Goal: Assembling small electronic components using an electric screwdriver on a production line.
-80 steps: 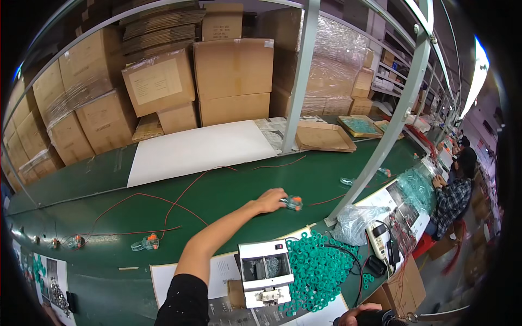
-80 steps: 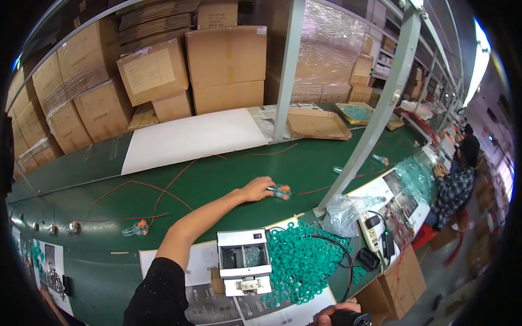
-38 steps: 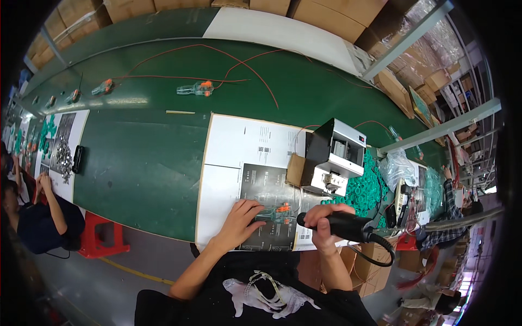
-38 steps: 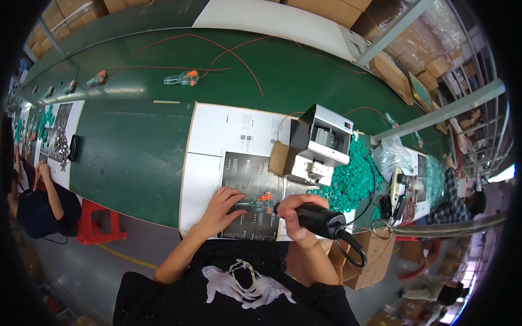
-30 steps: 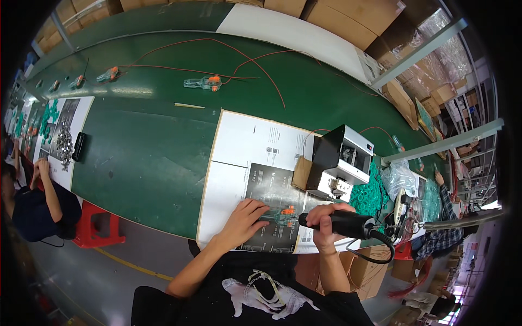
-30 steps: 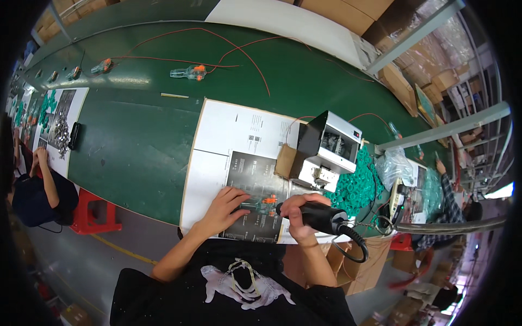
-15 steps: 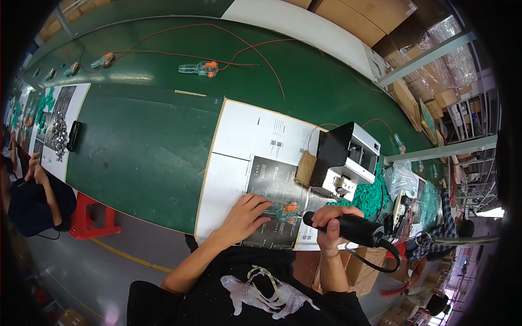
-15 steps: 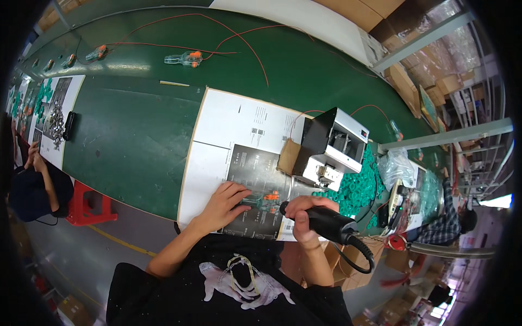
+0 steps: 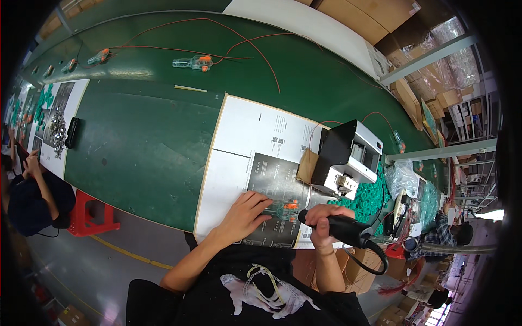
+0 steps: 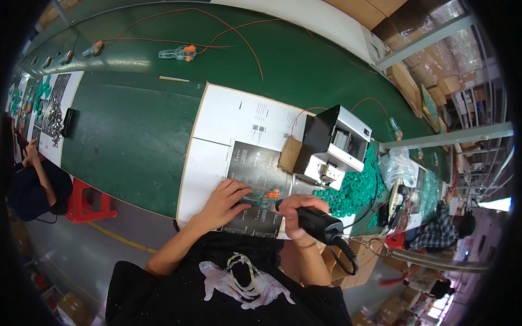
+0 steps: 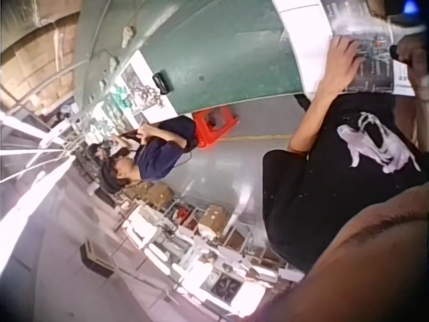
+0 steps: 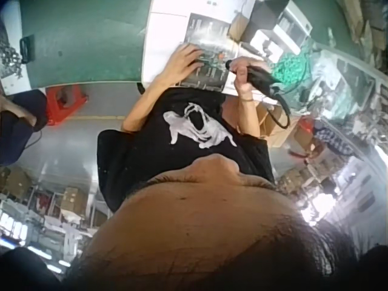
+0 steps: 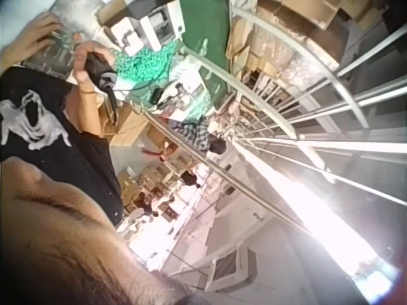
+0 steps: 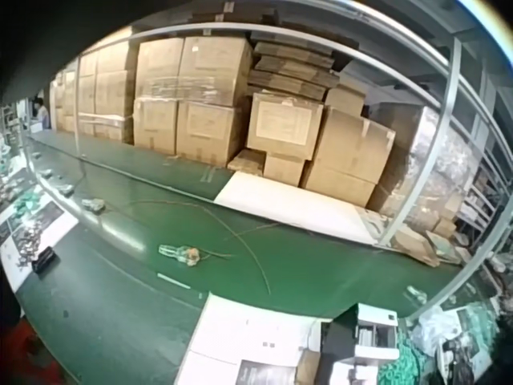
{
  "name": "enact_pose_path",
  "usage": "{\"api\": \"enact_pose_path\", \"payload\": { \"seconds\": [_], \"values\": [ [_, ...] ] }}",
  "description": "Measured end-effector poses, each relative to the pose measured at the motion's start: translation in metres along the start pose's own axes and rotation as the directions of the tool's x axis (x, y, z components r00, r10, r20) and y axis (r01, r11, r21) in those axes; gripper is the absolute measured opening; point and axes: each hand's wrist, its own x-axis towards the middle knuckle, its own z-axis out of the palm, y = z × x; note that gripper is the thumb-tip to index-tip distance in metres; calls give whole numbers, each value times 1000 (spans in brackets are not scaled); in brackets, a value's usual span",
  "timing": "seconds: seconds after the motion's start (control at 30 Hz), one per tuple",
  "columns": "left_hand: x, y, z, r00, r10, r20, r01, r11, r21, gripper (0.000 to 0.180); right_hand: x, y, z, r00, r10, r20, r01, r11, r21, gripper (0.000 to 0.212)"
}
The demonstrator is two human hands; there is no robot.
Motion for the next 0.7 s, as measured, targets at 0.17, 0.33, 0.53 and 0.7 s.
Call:
{"api": "enact_pose_path", "payload": {
  "seconds": [0.17,0.33,0.53,0.7],
  "values": [
    [-2,2,0,999,-29,-19,30,999,20,43,-2,6,-1,999,-5,54,7,999,-43,35],
    [-5,4,-1,997,-62,-43,64,996,54,40,-8,12,-7,996,-11,92,16,999,-51,33],
    [-3,3,0,998,-46,-35,49,997,64,38,-7,8,-11,992,11,126,-11,1000,-2,32],
    [7,13,0,999,-22,37,17,990,137,36,34,-34,-40,903,-221,-369,200,975,-95,19]
  ]
}}
